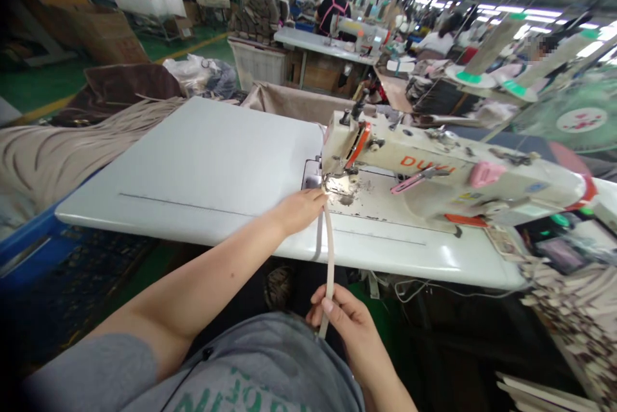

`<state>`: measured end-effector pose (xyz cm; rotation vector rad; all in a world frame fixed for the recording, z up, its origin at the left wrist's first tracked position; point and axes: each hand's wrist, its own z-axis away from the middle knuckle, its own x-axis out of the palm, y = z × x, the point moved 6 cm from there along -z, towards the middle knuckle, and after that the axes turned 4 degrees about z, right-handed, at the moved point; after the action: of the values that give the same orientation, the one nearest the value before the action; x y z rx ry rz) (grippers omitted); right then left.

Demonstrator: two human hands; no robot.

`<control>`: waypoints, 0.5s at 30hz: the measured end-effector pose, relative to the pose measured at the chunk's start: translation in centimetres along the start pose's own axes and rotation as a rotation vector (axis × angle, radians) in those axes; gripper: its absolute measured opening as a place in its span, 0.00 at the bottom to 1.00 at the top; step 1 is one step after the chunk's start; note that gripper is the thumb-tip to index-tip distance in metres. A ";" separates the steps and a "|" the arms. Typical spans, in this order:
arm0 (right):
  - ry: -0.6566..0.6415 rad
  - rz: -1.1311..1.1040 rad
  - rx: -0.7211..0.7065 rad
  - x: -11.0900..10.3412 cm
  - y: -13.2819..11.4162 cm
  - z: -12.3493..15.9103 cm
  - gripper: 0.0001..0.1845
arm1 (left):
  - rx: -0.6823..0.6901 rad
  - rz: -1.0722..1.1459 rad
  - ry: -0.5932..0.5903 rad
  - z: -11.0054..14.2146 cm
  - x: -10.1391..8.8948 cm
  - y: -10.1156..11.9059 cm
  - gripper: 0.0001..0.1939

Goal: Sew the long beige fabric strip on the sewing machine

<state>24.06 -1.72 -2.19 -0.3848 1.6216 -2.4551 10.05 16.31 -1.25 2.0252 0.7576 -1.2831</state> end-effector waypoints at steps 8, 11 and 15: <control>-0.108 0.148 -0.061 -1.2 1.8 -1.5 0.28 | 0.046 -0.102 -0.003 0.3 0.6 0.4 0.08; -0.137 0.147 -0.061 -1.1 1.8 -1.8 0.28 | 0.066 -0.132 -0.010 0.4 1.0 0.4 0.09; -0.164 0.162 -0.063 -0.9 1.7 -2.4 0.30 | 0.129 -0.215 -0.034 0.4 1.5 0.6 0.10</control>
<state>24.22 -0.07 -4.78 -0.4340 1.5985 -2.1981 10.84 15.89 -2.69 2.0609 0.9172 -1.5189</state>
